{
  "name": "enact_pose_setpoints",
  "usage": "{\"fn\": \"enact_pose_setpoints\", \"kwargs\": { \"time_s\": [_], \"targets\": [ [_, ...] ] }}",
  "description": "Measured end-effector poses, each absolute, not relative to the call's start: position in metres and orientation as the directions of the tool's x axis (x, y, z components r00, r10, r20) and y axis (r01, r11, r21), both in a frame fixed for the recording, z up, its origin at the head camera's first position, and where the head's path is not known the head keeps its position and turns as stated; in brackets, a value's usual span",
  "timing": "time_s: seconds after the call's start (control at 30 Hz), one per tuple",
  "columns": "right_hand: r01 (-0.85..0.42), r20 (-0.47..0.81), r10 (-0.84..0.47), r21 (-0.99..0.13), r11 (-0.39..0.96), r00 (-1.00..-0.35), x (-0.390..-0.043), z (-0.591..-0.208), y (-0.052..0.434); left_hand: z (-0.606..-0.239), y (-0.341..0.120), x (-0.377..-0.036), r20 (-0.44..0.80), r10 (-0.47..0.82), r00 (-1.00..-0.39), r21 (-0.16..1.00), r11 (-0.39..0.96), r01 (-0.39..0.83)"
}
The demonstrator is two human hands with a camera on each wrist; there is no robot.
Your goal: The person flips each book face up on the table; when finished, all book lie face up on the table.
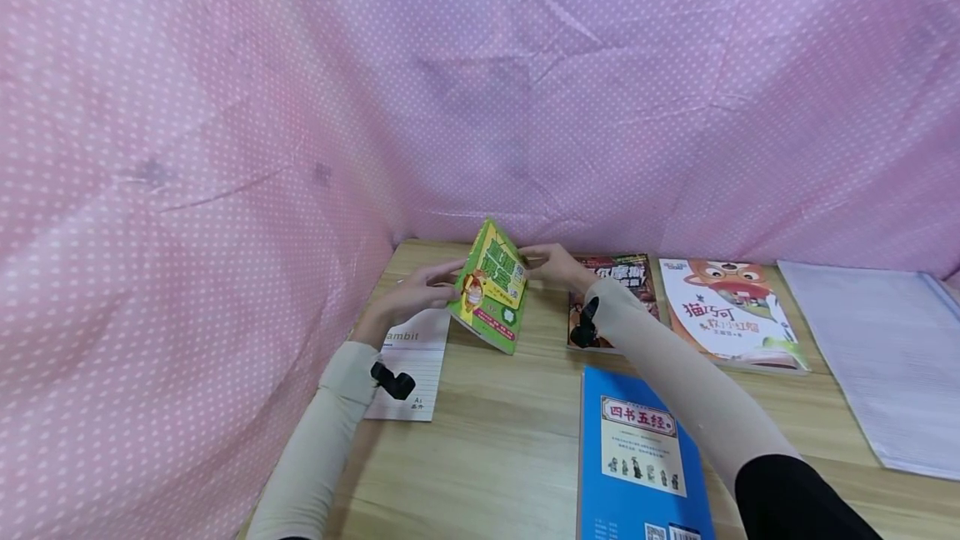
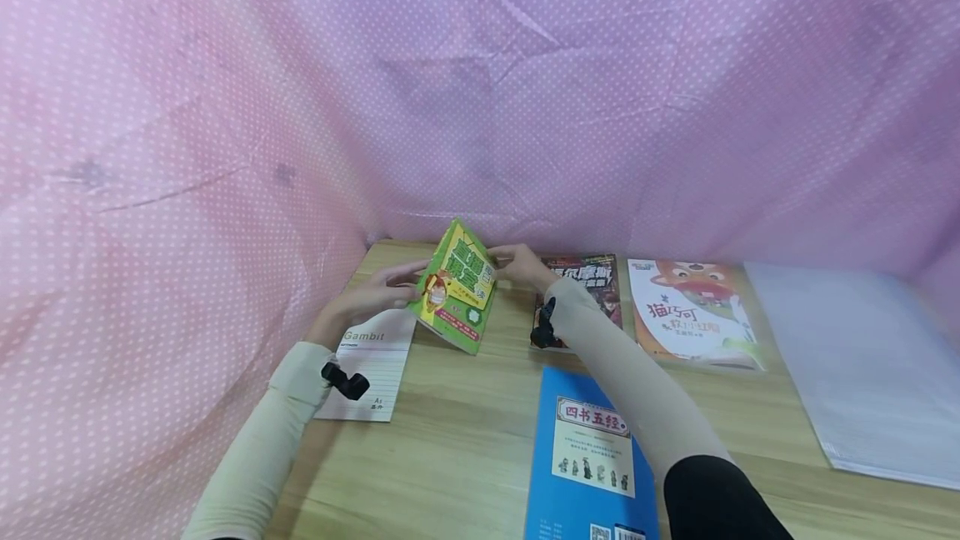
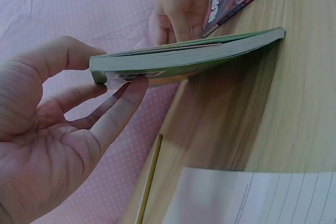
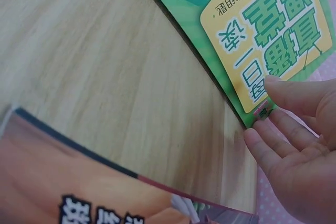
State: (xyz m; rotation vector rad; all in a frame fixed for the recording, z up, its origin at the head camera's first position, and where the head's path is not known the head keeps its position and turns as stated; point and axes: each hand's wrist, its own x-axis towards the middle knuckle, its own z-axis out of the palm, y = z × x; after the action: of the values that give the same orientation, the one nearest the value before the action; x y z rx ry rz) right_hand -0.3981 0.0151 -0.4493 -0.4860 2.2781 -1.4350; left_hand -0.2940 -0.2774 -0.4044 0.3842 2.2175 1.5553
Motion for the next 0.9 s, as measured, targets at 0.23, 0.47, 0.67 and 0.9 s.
{"fn": "enact_pose_setpoints", "kwargs": {
  "time_s": [0.23,0.47,0.67,0.9],
  "targets": [
    [-0.107,-0.138,-0.493,-0.894,0.435,-0.859,-0.398,-0.45,0.016,-0.408,-0.282,-0.296,-0.175,0.453,-0.874,0.946,0.323,-0.022],
    [-0.108,-0.151,-0.475,-0.872,0.477,-0.867,-0.396,-0.452,0.02,-0.414,-0.282,-0.295,-0.213,0.438,-0.873,0.935,0.351,-0.053],
    [-0.139,-0.136,-0.479,-0.858,0.494,-0.867,-0.395,-0.452,0.025,-0.419,-0.28,-0.295,-0.229,0.437,-0.87,0.935,0.348,-0.071],
    [-0.147,-0.129,-0.479,-0.856,0.496,-0.868,-0.393,-0.452,0.034,-0.425,-0.275,-0.298,-0.223,0.451,-0.864,0.944,0.321,-0.076]
  ]
}}
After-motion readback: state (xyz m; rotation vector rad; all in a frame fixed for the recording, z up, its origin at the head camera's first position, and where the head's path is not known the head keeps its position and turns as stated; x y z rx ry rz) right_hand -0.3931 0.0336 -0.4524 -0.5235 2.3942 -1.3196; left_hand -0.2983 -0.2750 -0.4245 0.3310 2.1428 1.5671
